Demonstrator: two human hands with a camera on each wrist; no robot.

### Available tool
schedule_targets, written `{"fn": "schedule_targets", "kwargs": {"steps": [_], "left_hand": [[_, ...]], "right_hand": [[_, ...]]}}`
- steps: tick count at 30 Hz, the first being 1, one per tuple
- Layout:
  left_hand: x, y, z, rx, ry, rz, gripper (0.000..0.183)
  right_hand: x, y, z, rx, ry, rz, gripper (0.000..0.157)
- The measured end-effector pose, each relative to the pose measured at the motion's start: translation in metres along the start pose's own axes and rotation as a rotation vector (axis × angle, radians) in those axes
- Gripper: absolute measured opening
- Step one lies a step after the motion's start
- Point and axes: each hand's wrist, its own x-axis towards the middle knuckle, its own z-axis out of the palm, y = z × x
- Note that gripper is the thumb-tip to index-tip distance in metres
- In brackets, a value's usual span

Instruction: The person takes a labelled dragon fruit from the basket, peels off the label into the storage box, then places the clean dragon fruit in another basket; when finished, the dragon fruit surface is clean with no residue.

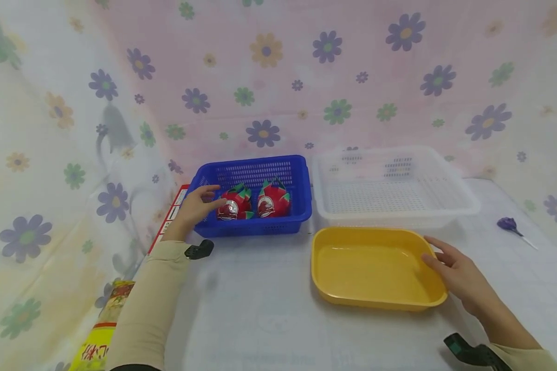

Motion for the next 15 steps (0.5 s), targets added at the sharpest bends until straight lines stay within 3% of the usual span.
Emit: {"fn": "schedule_targets", "kwargs": {"steps": [6,15], "left_hand": [[0.006,0.02,0.021,-0.056,-0.042,0.069,0.062],[0.013,0.031,0.041,-0.058,-0.08,0.072,0.059]], "right_hand": [[-0.001,-0.001,-0.001,0.016,-0.011,0.009,0.079],[-0.003,-0.001,0.001,0.001,0.013,-0.008,0.078]]}}
